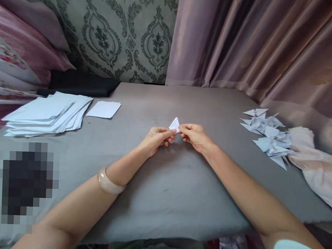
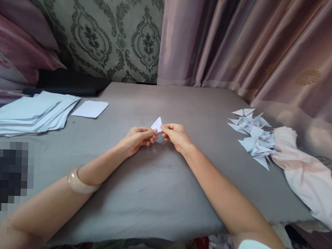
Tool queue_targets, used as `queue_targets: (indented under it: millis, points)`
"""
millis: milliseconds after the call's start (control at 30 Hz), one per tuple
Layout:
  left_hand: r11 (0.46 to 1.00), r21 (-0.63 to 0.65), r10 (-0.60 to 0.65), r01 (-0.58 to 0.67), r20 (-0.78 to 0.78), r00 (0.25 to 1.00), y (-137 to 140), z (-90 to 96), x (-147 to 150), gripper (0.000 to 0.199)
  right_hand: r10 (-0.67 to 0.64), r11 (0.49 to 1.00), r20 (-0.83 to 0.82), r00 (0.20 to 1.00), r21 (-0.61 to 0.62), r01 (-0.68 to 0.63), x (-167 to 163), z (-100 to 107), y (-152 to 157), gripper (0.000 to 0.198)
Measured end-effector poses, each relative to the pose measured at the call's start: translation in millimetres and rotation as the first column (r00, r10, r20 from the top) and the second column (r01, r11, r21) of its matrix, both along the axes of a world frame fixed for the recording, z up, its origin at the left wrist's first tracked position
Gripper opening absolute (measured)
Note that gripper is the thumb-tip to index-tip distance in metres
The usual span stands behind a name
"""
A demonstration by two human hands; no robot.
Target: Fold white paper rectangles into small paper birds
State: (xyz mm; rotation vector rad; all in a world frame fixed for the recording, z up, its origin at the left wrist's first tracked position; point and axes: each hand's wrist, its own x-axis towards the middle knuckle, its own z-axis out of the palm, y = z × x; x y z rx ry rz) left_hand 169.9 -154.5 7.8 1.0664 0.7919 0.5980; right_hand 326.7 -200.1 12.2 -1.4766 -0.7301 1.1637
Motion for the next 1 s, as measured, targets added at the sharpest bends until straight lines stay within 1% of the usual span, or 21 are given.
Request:
queue_targets:
  millis: [100,200,333,467,600,733,833,933,1000]
  points:
    - [0.998,0.059,0.008,-0.005,-0.039,0.999,-2.8,1.9,1.2,0.024,-0.01,0.998,0.006,1.0,0.054,0.01,-2.7,-5.7,-0.9,0.021]
    - [0.992,0.124,0.024,-0.018,-0.05,0.998,-3.7,-0.1,2.2,0.024,-0.034,0.993,-0.018,0.999,0.109,0.036,-4.7,-12.3,-1.4,0.03]
    - [0.979,0.192,0.077,-0.066,-0.05,0.996,-3.8,-4.9,3.9,0.028,-0.022,0.991,-0.081,0.996,0.131,0.033,-6.5,-17.7,-2.4,0.037]
    - [0.971,0.223,0.097,-0.088,-0.03,0.995,-3.6,-6.7,5.1,0.029,0.006,0.987,-0.142,0.99,0.162,0.018,-9.2,-15.1,-6.2,0.038]
    - [0.965,0.25,0.079,-0.083,0.024,0.997,-3.8,-5.3,4.5,0.031,0.081,0.97,-0.175,0.981,0.242,-0.037,-10.7,-11.0,-11.1,0.04]
    - [0.972,0.228,0.032,-0.053,0.094,0.995,-4.2,-4.1,2.8,0.028,0.074,0.958,-0.14,0.987,0.287,-0.031,-10.4,-9.4,-13.6,0.035]
    - [0.978,0.207,-0.009,-0.019,0.136,0.991,-3.8,-4.1,1.8,0.025,0.035,0.949,-0.09,0.995,0.315,-0.005,-10.7,-6.7,-15.0,0.032]
    - [0.978,0.21,-0.027,-0.003,0.142,0.99,-2.5,-5.1,1.7,0.024,-0.041,0.931,-0.002,0.999,0.364,0.039,-12.0,-3.2,-17.6,0.031]
    - [0.977,0.213,-0.016,-0.012,0.131,0.991,-1.2,-5.8,2.0,0.023,-0.088,0.913,0.094,0.992,0.407,0.042,-13.4,-2.0,-20.2,0.029]
